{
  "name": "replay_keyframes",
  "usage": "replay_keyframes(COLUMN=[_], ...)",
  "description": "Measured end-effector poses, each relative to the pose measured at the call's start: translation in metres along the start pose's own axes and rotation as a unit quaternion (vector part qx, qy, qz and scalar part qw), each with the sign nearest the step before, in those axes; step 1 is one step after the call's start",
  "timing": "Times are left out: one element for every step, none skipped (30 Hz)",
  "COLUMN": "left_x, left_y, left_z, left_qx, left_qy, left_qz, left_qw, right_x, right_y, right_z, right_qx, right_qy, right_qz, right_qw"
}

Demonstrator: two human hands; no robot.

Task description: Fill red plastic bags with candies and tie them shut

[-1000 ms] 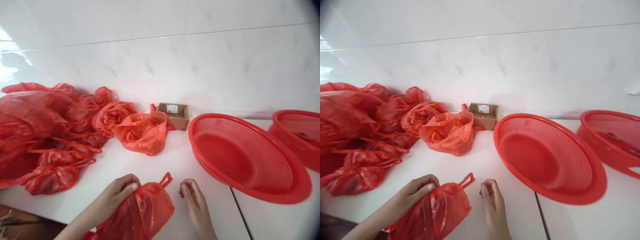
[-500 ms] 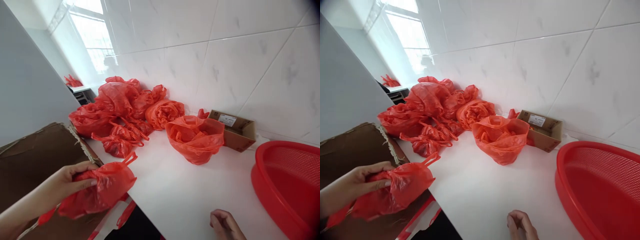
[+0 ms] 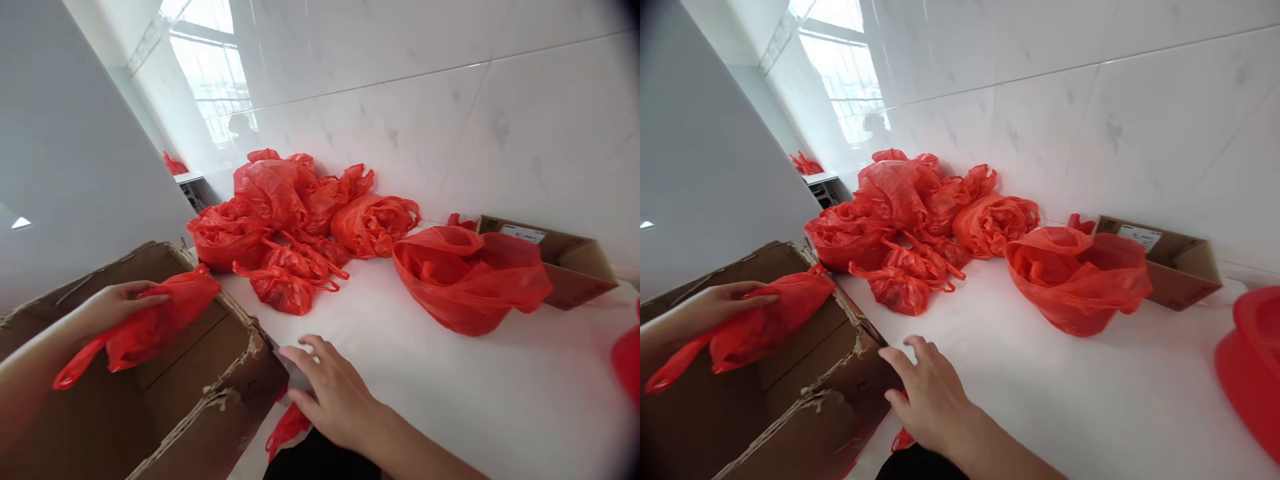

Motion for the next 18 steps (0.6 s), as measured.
replay_keyframes(left_x=[-0.009, -0.019, -0.027, -0.032, -0.037, -0.043, -0.049, -0.055, -0.061, -0.065, -0.069, -0.072, -0.075, -0.079, -0.083, -0.087, -0.092, -0.098], left_y=[-0.011, -0.022, -0.033, -0.044, -0.053, -0.062, -0.069, -0.075, -0.080, -0.084, -0.087, -0.089, -0.091, -0.091, -0.092, -0.092, -0.092, -0.092], left_z=[0.009, 0.015, 0.019, 0.023, 0.025, 0.026, 0.025, 0.024, 0.023, 0.023, 0.023, 0.025, 0.027, 0.030, 0.035, 0.040, 0.045, 0.050], left_qx=[-0.013, -0.023, -0.026, -0.020, -0.011, -0.004, 0.002, 0.006, 0.008, 0.009, 0.009, 0.009, 0.010, 0.013, 0.017, 0.024, 0.031, 0.040], left_qy=[-0.033, -0.061, -0.076, -0.074, -0.067, -0.064, -0.061, -0.061, -0.061, -0.062, -0.062, -0.061, -0.061, -0.060, -0.061, -0.062, -0.065, -0.069], left_qz=[0.029, 0.057, 0.081, 0.098, 0.112, 0.127, 0.143, 0.158, 0.171, 0.183, 0.194, 0.203, 0.211, 0.217, 0.221, 0.224, 0.226, 0.226], left_qw=[0.999, 0.996, 0.993, 0.992, 0.991, 0.990, 0.988, 0.986, 0.983, 0.981, 0.979, 0.977, 0.976, 0.974, 0.973, 0.972, 0.972, 0.971], right_x=[-0.014, -0.028, -0.040, -0.051, -0.060, -0.068, -0.074, -0.078, -0.081, -0.082, -0.083, -0.082, -0.081, -0.079, -0.077, -0.074, -0.072, -0.070], right_y=[-0.001, -0.002, 0.000, 0.002, 0.004, 0.005, 0.004, 0.003, 0.000, -0.002, -0.004, -0.005, -0.005, -0.003, 0.000, 0.004, 0.008, 0.013], right_z=[0.022, 0.042, 0.059, 0.073, 0.085, 0.092, 0.096, 0.096, 0.093, 0.088, 0.082, 0.076, 0.070, 0.066, 0.064, 0.063, 0.063, 0.064], right_qx=[0.023, 0.043, 0.057, 0.065, 0.071, 0.077, 0.083, 0.093, 0.107, 0.121, 0.132, 0.138, 0.141, 0.141, 0.139, 0.135, 0.131, 0.128], right_qy=[-0.021, -0.037, -0.048, -0.057, -0.067, -0.077, -0.089, -0.100, -0.111, -0.118, -0.119, -0.113, -0.101, -0.082, -0.060, -0.035, -0.014, 0.001], right_qz=[-0.016, -0.029, -0.036, -0.034, -0.026, -0.015, -0.004, 0.006, 0.012, 0.017, 0.022, 0.030, 0.040, 0.052, 0.062, 0.071, 0.077, 0.080], right_qw=[0.999, 0.998, 0.997, 0.996, 0.995, 0.994, 0.993, 0.991, 0.988, 0.986, 0.984, 0.984, 0.984, 0.985, 0.987, 0.988, 0.988, 0.989])
Point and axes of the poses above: each hand's wrist, its own z-axis towards the middle knuckle, its own x-axis out of the back of the hand, y = z × x, the point moved 8 cm from there along z, towards the middle knuckle, and after that the axes turned 8 degrees about x, right-handed, at the moved point
